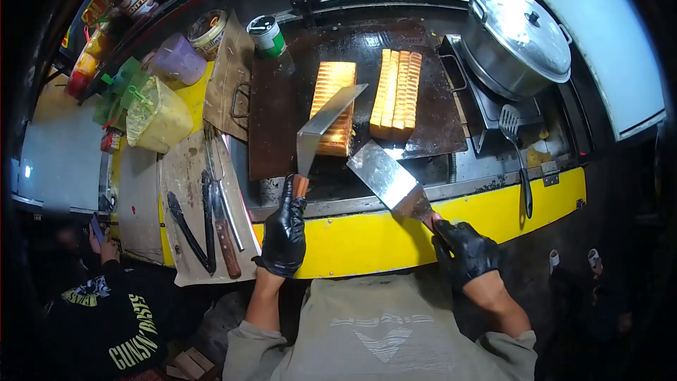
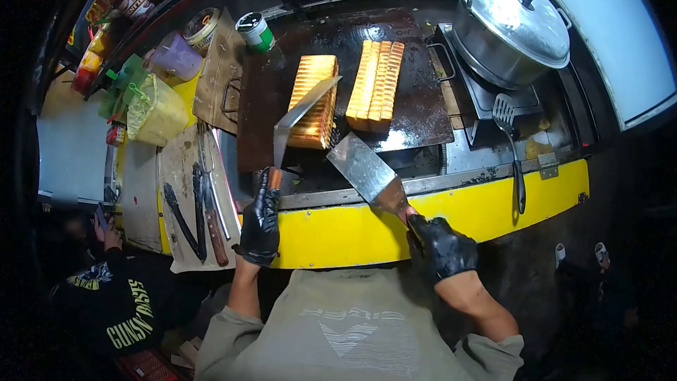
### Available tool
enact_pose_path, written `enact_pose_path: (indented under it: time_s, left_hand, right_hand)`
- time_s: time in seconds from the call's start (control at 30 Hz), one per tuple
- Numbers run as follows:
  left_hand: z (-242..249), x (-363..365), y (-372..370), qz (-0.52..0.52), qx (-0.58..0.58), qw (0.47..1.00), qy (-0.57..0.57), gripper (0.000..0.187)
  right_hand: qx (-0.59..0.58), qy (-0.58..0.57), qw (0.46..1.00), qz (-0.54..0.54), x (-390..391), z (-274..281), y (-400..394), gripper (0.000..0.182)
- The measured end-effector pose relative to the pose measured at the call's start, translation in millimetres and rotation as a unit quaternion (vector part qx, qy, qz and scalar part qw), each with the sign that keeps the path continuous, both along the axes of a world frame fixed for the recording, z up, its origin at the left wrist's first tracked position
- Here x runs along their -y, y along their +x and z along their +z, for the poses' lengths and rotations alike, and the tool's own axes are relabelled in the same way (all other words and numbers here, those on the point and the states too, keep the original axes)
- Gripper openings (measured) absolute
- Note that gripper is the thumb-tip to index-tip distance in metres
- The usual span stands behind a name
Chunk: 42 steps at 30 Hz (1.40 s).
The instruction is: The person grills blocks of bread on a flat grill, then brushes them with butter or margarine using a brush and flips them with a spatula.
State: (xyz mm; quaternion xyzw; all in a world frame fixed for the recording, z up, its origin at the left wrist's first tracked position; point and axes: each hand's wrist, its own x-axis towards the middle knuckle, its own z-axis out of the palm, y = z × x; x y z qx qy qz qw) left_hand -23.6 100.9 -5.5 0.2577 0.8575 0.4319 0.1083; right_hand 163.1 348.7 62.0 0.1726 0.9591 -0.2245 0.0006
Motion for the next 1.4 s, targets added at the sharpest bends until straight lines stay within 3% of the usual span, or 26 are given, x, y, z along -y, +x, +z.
enact_pose_path:
  time_s: [0.07,0.17,0.2,0.3,0.33,0.37,0.43,0.5,0.6,0.63,0.67,0.7,0.77,0.83,0.87,0.9,0.97,1.0,1.03,1.1,1.17,1.2,1.3,1.33,1.37,1.4]
  left_hand:
    - [-10,0,-9,-0.035,-0.05,0.997,0.042,0.04]
    - [-10,5,-10,-0.031,-0.042,0.999,0.011,0.04]
    - [-17,4,-13,-0.062,-0.137,0.988,0.044,0.04]
    - [-21,7,-15,-0.068,-0.147,0.986,0.036,0.04]
    - [-13,8,-13,-0.051,-0.082,0.995,0.008,0.04]
    - [-15,11,-14,-0.055,-0.082,0.995,0.009,0.04]
    - [-26,14,-17,-0.052,-0.107,0.993,0.004,0.039]
    - [-46,17,-22,-0.038,-0.13,0.989,0.062,0.038]
    - [-47,27,-19,-0.008,-0.044,0.999,0.011,0.041]
    - [-36,19,-17,0.083,0.164,0.968,0.171,0.043]
    - [-29,15,-16,0.168,0.36,0.861,0.318,0.044]
    - [-38,21,-15,0.171,0.36,0.859,0.321,0.044]
    - [-64,41,-10,0.176,0.427,0.819,0.34,0.029]
    - [-63,42,-5,0.193,0.429,0.807,0.356,0.04]
    - [-66,45,-3,0.215,0.439,0.806,0.334,0.037]
    - [-68,46,0,0.238,0.45,0.802,0.312,0.034]
    - [-58,32,-2,0.254,0.41,0.826,0.291,0.031]
    - [-53,25,-5,0.251,0.409,0.827,0.292,0.032]
    - [-50,21,-6,0.247,0.408,0.829,0.293,0.034]
    - [-50,16,-7,0.229,0.389,0.845,0.286,0.041]
    - [-33,0,-1,0.181,0.361,0.858,0.318,0.048]
    - [-30,-8,4,0.178,0.358,0.863,0.308,0.048]
    - [-15,-29,14,0.17,0.445,0.845,0.243,0.05]
    - [-27,-39,16,0.136,0.376,0.87,0.288,0.05]
    - [-29,-45,17,0.138,0.421,0.846,0.297,0.05]
    - [-35,-52,12,0.146,0.434,0.841,0.289,0.05]
  right_hand:
    - [0.052,0.016,0.999,-0.008,7,-4,-12,0.032]
    - [0.033,-0.002,0.999,-0.022,22,-11,-28,0.031]
    - [0.048,-0.025,0.998,-0.01,25,-15,-34,0.031]
    - [-0.008,-0.068,0.997,-0.025,38,-32,-54,0.029]
    - [0.072,-0.05,0.995,-0.05,42,-20,-66,0.025]
    - [0.072,-0.051,0.995,-0.054,44,-22,-74,0.025]
    - [-0.024,-0.063,0.996,-0.05,46,-32,-86,0.026]
    - [-0.044,-0.048,0.997,-0.041,43,-25,-95,0.023]
    - [-0.019,0.094,0.995,0.0,46,16,-95,0.023]
    - [0.017,0.125,0.992,0.005,50,33,-96,0.026]
    - [0.003,0.145,0.989,0.012,52,38,-93,0.028]
    - [-0.01,0.165,0.986,0.022,55,41,-87,0.029]
    - [-0.029,0.086,0.996,0.011,56,54,-76,0.034]
    - [-0.086,0.016,0.995,0.039,47,33,-56,0.046]
    - [-0.125,-0.218,0.968,-0.021,51,-1,-49,0.046]
    - [-0.151,-0.439,0.882,-0.079,51,-35,-45,0.045]
    - [-0.126,-0.56,0.808,-0.133,69,-59,-61,0.042]
    - [-0.119,-0.806,0.572,-0.095,64,-67,-83,0.043]
    - [-0.063,-0.58,0.794,-0.173,75,-63,-93,0.041]
    - [-0.054,-0.558,0.81,-0.173,78,-70,-121,0.039]
    - [-0.079,-0.669,0.725,-0.146,80,-87,-127,0.036]
    - [-0.095,-0.589,0.796,-0.099,77,-91,-127,0.035]
    - [-0.092,-0.601,0.785,-0.118,58,-84,-130,0.034]
    - [-0.084,-0.626,0.765,-0.125,43,-87,-133,0.033]
    - [-0.002,-0.616,0.744,-0.26,38,-38,-147,0.034]
    - [-0.021,-0.577,0.786,-0.223,28,-37,-147,0.036]
